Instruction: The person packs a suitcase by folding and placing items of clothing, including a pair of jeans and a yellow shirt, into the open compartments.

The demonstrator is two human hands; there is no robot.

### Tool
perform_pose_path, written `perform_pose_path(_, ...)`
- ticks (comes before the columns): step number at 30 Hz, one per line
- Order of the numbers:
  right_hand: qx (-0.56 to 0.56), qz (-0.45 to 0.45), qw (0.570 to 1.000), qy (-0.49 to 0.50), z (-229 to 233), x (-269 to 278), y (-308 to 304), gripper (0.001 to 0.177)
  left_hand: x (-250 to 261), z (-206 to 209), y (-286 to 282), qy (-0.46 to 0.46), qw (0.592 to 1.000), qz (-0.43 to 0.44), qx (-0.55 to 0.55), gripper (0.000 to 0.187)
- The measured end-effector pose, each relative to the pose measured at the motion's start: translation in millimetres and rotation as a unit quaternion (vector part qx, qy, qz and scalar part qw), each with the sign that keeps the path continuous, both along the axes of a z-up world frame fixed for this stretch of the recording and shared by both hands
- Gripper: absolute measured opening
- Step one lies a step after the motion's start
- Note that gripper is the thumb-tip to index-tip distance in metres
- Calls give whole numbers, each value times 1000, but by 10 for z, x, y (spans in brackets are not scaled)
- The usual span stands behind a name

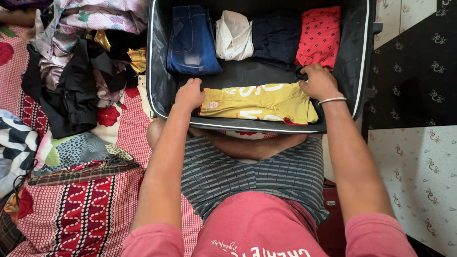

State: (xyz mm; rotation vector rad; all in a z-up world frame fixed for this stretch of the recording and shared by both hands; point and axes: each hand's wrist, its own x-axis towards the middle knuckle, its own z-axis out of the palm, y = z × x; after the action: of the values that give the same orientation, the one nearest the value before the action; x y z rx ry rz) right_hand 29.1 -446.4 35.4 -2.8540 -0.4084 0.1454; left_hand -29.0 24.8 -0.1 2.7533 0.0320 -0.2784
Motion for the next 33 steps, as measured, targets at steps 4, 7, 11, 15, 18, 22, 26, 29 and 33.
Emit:
perform_pose_path(4, 39, -19, 997, 65, -325, 72, -92, 46, 74, 47, 4, 26, 1000, 1, -6, 45)
perform_pose_path(7, 32, -37, 993, 111, -431, 91, -150, 47, 204, 178, -39, 134, 990, 26, 34, 50)
perform_pose_path(11, 18, -50, 989, 139, -481, 106, -177, 50, 284, 197, -115, 161, 984, 67, 27, 51)
perform_pose_path(15, 12, -38, 990, 135, -508, 81, -190, 54, 273, -2, -135, 179, 982, 52, 26, 51)
perform_pose_path(18, -1, -38, 983, 178, -461, 78, -158, 50, 260, -197, -80, 182, 983, 29, 22, 48)
perform_pose_path(22, -3, -63, 981, 184, -383, 53, -132, 37, 309, -441, -9, 152, 988, 29, -13, 34)
perform_pose_path(26, 6, -75, 988, 133, -277, 23, -108, 29, 322, -471, 59, 113, 991, 58, -49, 28)
perform_pose_path(29, 26, -123, 986, 109, -217, 24, -71, 27, 316, -376, 67, 49, 993, 77, -70, 21)
perform_pose_path(33, 57, -144, 986, 64, -219, 19, -75, 27, 296, -235, 28, -12, 990, 121, -66, 19)
